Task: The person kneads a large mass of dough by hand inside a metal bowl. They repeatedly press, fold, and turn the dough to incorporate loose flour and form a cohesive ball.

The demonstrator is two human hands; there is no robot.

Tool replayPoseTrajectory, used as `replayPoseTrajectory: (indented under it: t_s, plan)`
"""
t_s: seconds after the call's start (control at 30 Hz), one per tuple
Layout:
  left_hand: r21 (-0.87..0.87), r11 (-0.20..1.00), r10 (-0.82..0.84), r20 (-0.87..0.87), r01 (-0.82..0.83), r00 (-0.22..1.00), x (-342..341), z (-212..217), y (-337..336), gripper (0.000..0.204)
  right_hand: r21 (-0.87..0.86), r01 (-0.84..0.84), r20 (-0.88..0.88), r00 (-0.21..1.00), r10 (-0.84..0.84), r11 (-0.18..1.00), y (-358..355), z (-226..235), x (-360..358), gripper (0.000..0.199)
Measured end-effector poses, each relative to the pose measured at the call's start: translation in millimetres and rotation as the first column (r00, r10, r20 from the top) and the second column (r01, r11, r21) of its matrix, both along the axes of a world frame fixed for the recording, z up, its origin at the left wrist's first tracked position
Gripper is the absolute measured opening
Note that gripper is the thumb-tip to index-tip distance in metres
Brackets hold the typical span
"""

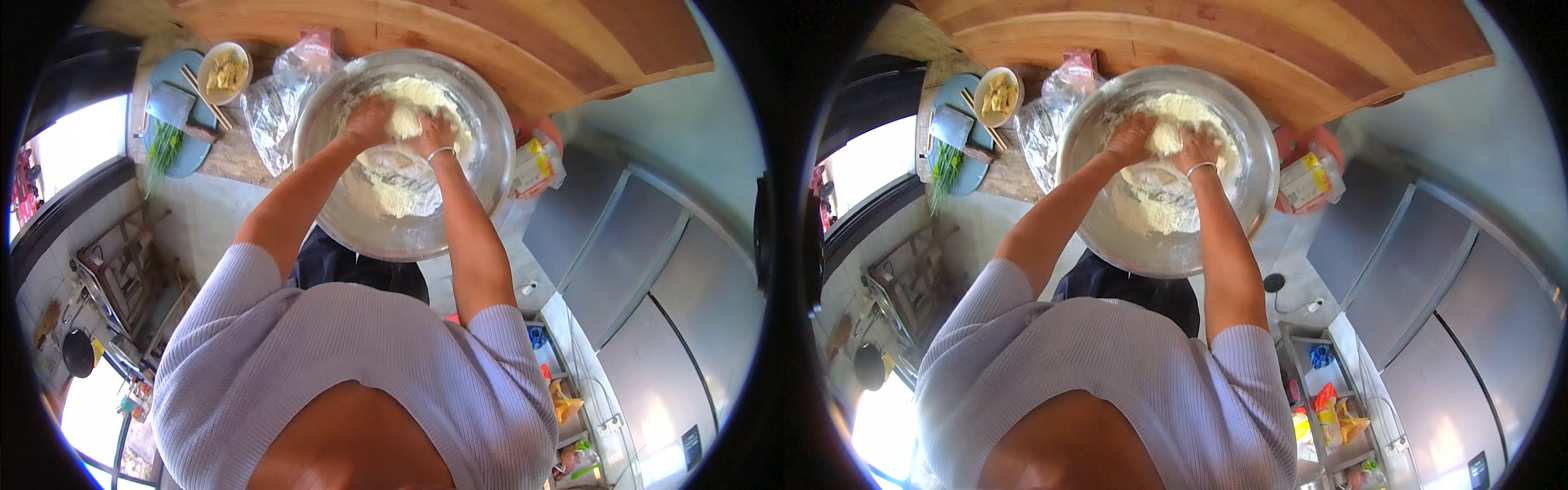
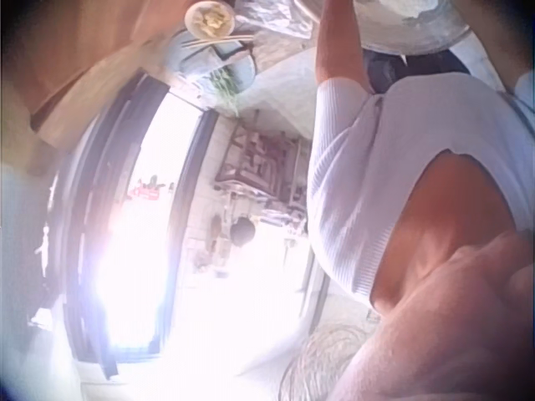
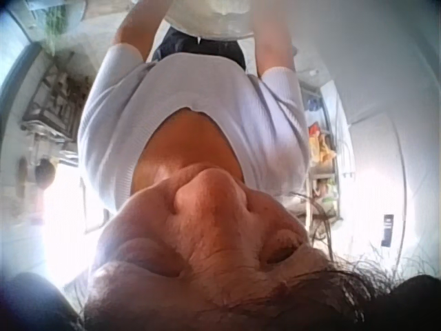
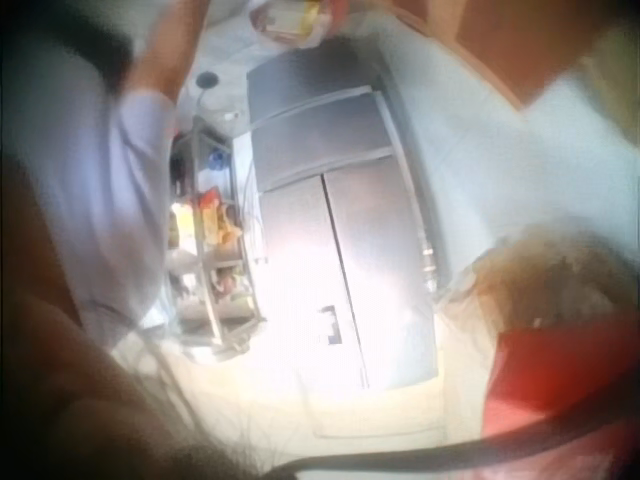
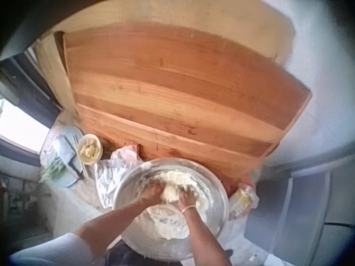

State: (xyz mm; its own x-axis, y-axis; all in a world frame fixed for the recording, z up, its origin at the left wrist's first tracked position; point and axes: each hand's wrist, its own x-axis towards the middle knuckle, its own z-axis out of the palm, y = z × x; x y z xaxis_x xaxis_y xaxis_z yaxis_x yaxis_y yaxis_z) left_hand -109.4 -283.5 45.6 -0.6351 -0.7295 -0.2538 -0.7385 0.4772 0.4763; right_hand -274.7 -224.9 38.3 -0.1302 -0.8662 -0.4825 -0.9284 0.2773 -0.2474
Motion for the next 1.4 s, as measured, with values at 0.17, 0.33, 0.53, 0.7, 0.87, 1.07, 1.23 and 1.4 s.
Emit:
replayPoseTrajectory:
  t_s: [0.17, 0.33, 0.53, 0.7, 0.87, 1.07, 1.23, 1.4]
  plan:
    - [0.326, 0.926, -0.209, 0.028, 0.189, 0.978, 28.2, 52.3, 19.0, 0.079, -0.027, -0.146, 0.164, 0.975, 0.148, 0.989, 59.4, 64.1, 7.7, 0.077]
    - [0.311, 0.936, -0.257, 0.294, 0.163, 0.921, 32.9, 48.6, 103.2, 0.025, -0.036, -0.091, -0.015, 0.996, 0.091, 0.995, 122.4, 89.9, 61.0, 0.041]
    - [0.055, 0.998, -0.035, 0.323, 0.018, 0.946, 22.6, 24.2, 143.4, 0.012, -0.068, -0.005, 0.038, 0.999, 0.008, 0.998, 141.8, 45.9, 68.4, 0.012]
    - [-0.019, 0.999, -0.021, 0.295, 0.028, 0.955, 16.1, 11.8, 125.1, 0.016, -0.108, -0.06, 0.032, 0.997, 0.064, 0.992, 117.3, 23.4, 56.1, 0.013]
    - [0.062, 0.996, -0.084, 0.25, 0.07, 0.965, 16.9, 3.9, 110.8, 0.016, -0.09, -0.142, 0.033, 0.989, 0.145, 0.986, 104.3, 1.8, 43.4, 0.015]
    - [0.258, 0.966, -0.049, 0.135, 0.013, 0.99, 21.8, 49.7, 116.0, 0.034, 0.178, 0.104, 0.527, 0.83, -0.184, 0.978, 83.0, -10.4, -20.1, 0.033]
    - [0.099, 0.984, 0.126, 0.214, -0.149, 0.969, 8.5, 73.0, 111.0, 0.065, 0.119, 0.359, -0.071, 0.933, -0.353, 0.926, 57.0, 11.2, -18.5, 0.042]
    - [0.156, 0.988, -0.028, 0.304, -0.02, 0.952, 9.1, 55.7, 143.6, 0.075, 0.274, 0.234, -0.152, 0.968, -0.198, 0.933, 24.7, 24.6, 19.5, 0.05]
